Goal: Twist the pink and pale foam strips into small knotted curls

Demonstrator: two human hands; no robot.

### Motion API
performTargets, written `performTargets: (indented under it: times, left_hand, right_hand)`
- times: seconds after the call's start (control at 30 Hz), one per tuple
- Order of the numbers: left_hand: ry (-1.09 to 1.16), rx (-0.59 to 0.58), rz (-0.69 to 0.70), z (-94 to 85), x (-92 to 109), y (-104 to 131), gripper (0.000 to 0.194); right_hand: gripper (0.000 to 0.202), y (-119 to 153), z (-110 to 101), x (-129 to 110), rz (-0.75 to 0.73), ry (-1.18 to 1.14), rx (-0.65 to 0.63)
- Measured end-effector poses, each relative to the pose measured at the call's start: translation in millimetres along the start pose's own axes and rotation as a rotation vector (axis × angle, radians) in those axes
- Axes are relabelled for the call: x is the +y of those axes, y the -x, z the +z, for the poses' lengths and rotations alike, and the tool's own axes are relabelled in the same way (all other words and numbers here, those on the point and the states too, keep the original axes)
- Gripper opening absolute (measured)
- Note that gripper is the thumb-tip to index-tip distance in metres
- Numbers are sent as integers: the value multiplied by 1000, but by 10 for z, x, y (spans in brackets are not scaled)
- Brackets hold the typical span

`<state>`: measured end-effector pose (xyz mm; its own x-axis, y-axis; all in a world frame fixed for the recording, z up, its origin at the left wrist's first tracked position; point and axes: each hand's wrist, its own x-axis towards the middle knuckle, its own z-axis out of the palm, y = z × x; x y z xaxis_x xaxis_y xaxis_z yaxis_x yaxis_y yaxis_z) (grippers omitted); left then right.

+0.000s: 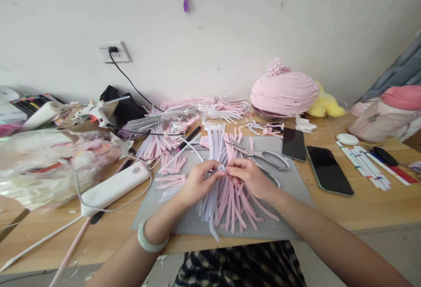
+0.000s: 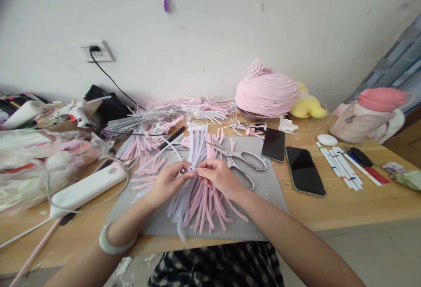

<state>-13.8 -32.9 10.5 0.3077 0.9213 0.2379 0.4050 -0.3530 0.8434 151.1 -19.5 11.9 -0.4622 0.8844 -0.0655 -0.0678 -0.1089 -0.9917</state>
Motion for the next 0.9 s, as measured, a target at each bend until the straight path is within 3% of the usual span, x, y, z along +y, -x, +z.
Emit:
performTargets:
  times: [0.2, 0.53, 0.73, 0.9]
  left_hand:
    - [-154, 216, 143, -13, -28, -17, 12]
    - [-64, 137, -12, 76, -14, -3, 18]
    - [-215, 236, 170, 63, -9, 27, 8]
    - [-198, 224, 198, 50, -16, 41, 10]
  right_hand:
    - [14, -40, -15, 14, -31, -127, 82]
    - [20, 1, 20, -24, -140, 186, 89]
    - [24, 5, -5, -17, -166, 234, 120]
    - [23, 16, -21, -11, -198, 280, 118]
